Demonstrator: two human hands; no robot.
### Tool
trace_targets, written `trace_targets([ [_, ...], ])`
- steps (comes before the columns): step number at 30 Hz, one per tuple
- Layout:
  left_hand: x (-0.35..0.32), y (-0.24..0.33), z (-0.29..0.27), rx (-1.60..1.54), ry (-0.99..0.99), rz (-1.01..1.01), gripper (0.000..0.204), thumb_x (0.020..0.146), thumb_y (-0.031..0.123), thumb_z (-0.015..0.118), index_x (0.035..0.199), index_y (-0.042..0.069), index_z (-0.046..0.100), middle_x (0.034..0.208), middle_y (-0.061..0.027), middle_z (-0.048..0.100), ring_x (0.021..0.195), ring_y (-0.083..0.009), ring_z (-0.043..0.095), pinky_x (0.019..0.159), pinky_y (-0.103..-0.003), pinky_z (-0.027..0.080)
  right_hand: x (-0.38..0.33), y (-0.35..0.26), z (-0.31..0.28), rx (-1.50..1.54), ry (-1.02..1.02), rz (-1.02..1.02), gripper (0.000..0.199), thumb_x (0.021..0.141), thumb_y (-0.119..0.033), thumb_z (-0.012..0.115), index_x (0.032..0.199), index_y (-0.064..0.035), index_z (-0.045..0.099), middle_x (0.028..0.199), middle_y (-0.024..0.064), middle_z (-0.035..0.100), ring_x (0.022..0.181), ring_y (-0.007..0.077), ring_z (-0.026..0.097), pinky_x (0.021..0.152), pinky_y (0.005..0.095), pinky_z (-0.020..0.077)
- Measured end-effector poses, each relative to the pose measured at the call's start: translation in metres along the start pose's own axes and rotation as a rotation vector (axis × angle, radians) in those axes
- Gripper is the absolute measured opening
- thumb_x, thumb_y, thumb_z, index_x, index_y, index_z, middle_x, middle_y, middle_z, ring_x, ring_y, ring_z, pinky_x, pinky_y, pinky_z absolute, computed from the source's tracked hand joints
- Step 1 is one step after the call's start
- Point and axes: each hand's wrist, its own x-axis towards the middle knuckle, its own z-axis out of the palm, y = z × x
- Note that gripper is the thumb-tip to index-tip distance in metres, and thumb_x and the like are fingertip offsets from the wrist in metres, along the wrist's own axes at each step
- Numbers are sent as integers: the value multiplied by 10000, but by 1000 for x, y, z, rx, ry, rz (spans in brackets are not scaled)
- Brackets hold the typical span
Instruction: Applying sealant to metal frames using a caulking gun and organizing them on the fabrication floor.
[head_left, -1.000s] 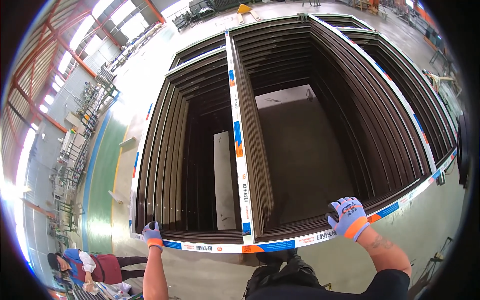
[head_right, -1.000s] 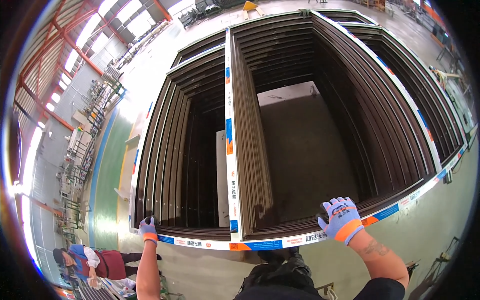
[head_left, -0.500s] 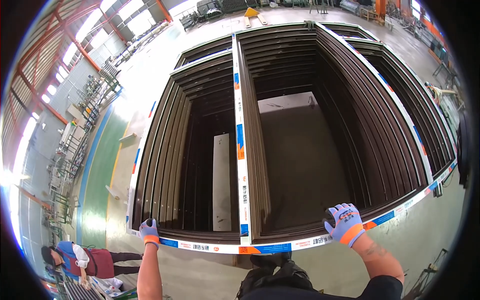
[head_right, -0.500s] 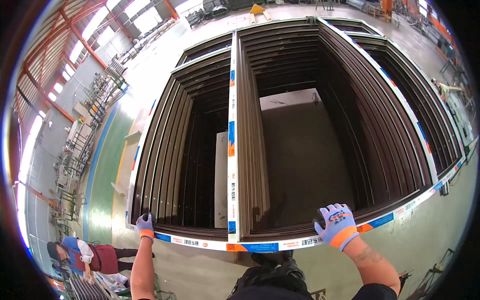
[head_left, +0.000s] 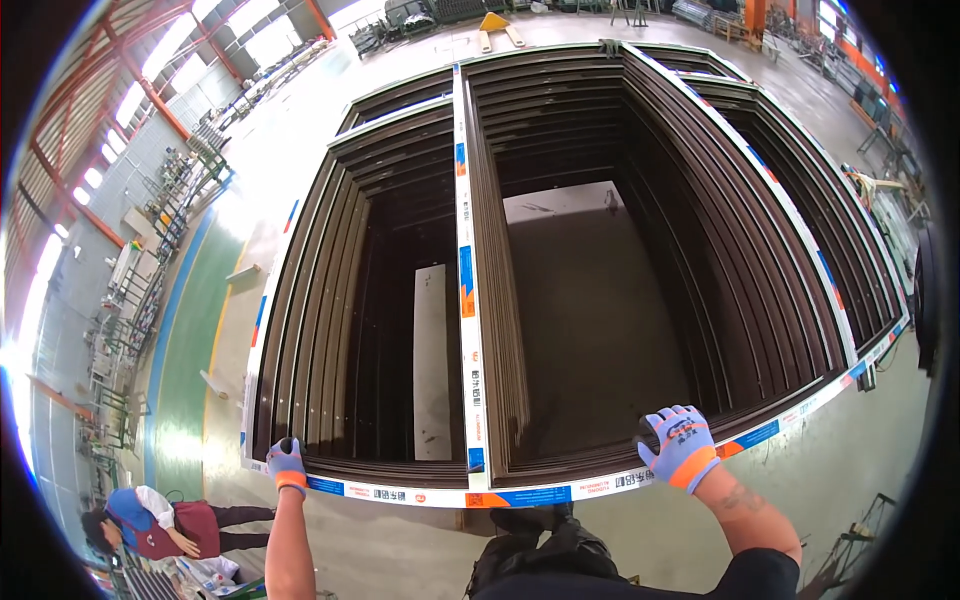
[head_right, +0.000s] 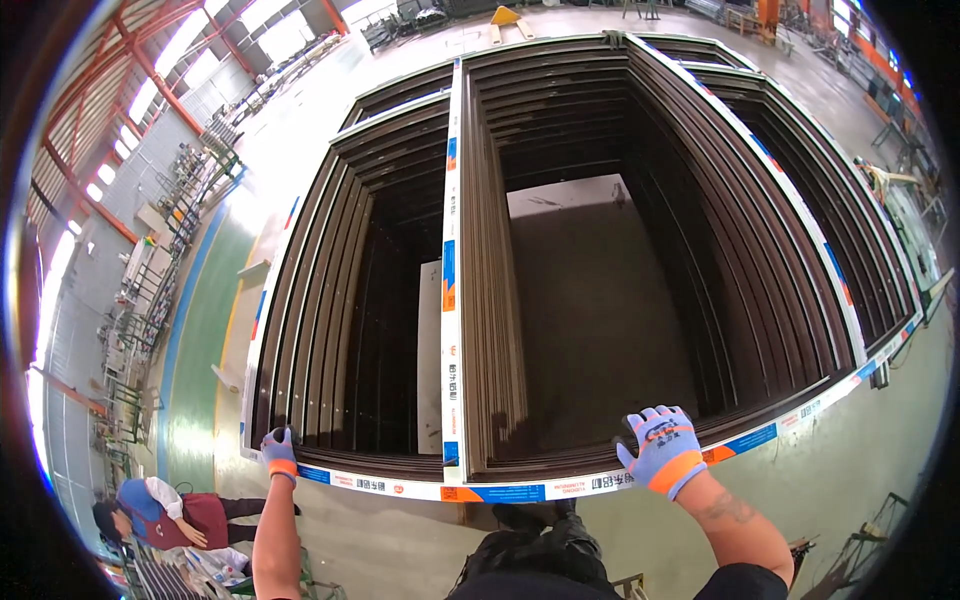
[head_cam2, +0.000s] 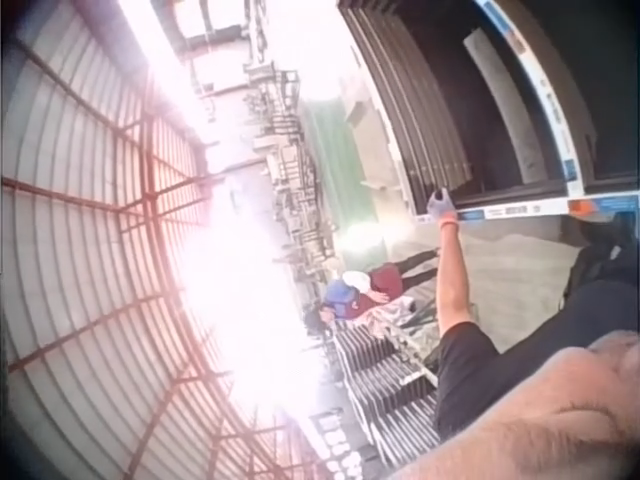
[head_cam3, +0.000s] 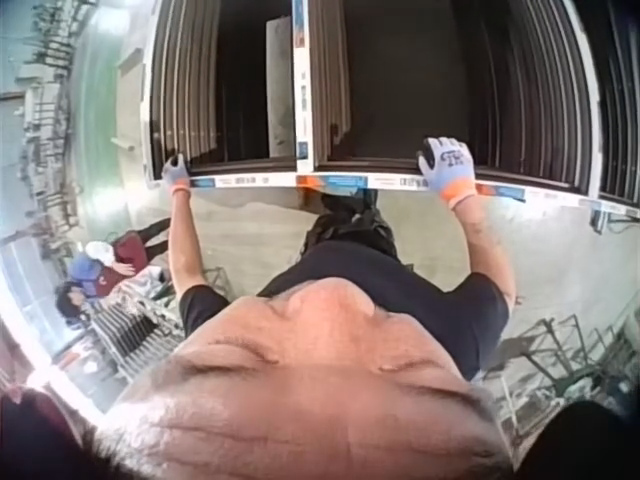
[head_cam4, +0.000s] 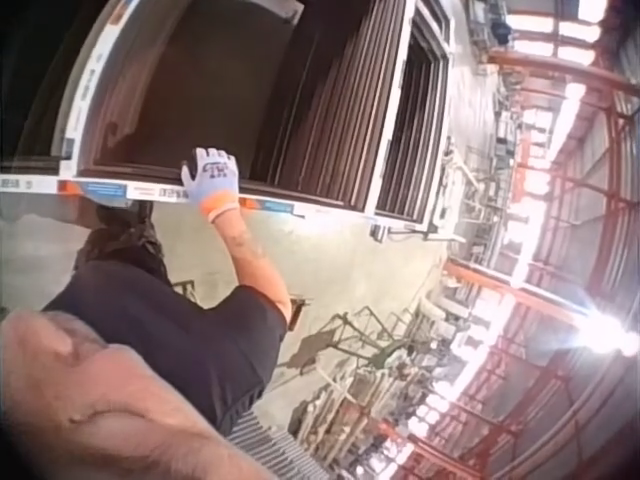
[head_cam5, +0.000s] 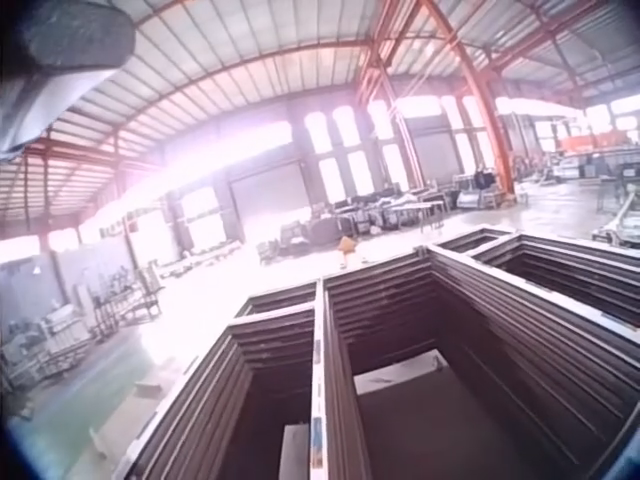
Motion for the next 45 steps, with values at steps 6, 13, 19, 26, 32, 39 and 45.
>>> trace_targets([
  [6, 3, -4, 4, 32, 34, -8, 319, 862, 388, 687, 1032, 120, 724, 1017, -114, 720, 974, -320, 667, 869, -432, 503, 0, -1, -2, 12, -5, -2, 440, 890, -438, 568, 1131, -76, 636, 1057, 121, 644, 1057, 274, 592, 965, 407, 416],
  [13, -4, 10, -5, -18, 7, -12, 298, 866, 353, 696, 1033, 108, 722, 1007, -127, 718, 958, -322, 671, 862, -424, 509, 0, -1, 2, 72, 93, -11, 359, 833, -357, 642, 1060, -79, 652, 1004, 114, 648, 1005, 290, 595, 937, 417, 424],
  [19, 2, -7, 2, -46, 34, 20, 308, 871, 348, 693, 1031, 86, 723, 1016, -139, 718, 957, -323, 673, 861, -416, 513, -2, -2, 1, 59, 113, -20, 365, 838, -358, 641, 1072, -78, 651, 1010, 118, 650, 1017, 290, 597, 958, 417, 422],
  [26, 7, -13, 7, -76, -8, -1, 324, 871, 353, 695, 1044, 81, 716, 1030, -151, 710, 977, -327, 664, 879, -422, 509, 1, -2, 0, 74, 102, -24, 349, 835, -346, 647, 1061, -80, 652, 1009, 118, 650, 1009, 297, 597, 953, 425, 423],
  [32, 13, -26, 15, -73, -4, 7, 324, 876, 358, 690, 1040, 78, 705, 1041, -152, 701, 989, -338, 649, 878, -421, 508, 0, -1, 4, 65, 111, -26, 347, 829, -346, 652, 1054, -81, 651, 1012, 117, 649, 1003, 298, 597, 943, 431, 429],
  [39, 10, -21, 15, -69, 3, 29, 329, 872, 363, 694, 1039, 79, 704, 1039, -149, 705, 986, -343, 654, 873, -422, 511, 0, -2, 3, 74, 101, -11, 344, 824, -345, 662, 1051, -86, 650, 1008, 116, 649, 1012, 296, 596, 940, 428, 430],
  [45, 8, -10, 7, -48, -34, 2, 330, 868, 369, 692, 1053, 96, 714, 1039, -147, 710, 980, -337, 666, 868, -428, 515, 1, -1, 3, 68, 94, -5, 350, 825, -350, 663, 1056, -88, 649, 1008, 115, 649, 1020, 296, 594, 943, 424, 428],
])
